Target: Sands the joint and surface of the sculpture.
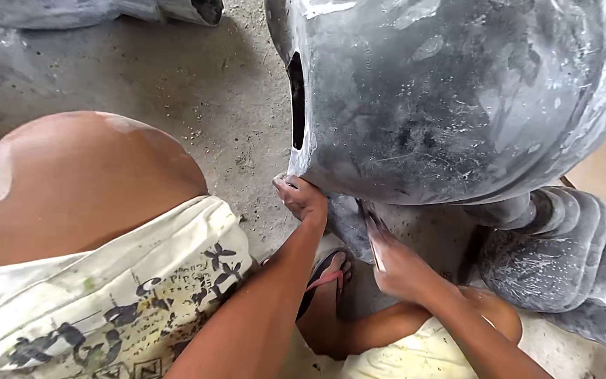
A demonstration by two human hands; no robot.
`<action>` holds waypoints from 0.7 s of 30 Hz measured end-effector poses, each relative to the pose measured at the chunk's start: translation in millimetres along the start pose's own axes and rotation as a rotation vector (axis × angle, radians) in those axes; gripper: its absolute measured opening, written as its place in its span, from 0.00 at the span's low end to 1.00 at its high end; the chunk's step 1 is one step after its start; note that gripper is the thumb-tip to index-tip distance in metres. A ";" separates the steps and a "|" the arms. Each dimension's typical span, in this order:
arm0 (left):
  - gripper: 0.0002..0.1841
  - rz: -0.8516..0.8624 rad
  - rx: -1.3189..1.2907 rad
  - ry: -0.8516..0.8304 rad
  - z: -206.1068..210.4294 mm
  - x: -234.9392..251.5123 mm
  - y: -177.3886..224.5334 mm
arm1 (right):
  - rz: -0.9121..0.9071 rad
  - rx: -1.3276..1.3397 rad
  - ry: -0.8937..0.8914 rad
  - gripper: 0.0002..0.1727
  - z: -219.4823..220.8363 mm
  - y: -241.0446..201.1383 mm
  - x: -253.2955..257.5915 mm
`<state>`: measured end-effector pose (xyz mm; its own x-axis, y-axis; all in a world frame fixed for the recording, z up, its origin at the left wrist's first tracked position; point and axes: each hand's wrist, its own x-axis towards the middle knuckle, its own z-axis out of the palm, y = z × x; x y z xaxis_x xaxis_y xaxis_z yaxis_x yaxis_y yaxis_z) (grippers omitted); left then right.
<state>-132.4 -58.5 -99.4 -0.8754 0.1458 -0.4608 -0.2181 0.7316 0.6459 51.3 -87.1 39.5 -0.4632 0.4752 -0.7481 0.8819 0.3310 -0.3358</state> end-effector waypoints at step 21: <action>0.21 -0.090 0.113 -0.175 -25.3 -18.8 37.4 | 0.103 0.168 -0.056 0.55 -9.5 16.0 -47.0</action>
<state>-135.0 -50.7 -51.2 -0.7646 0.1829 -0.6181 -0.2332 0.8155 0.5297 86.4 -96.4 74.8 -0.3686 0.4517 -0.8125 0.9287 0.1403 -0.3434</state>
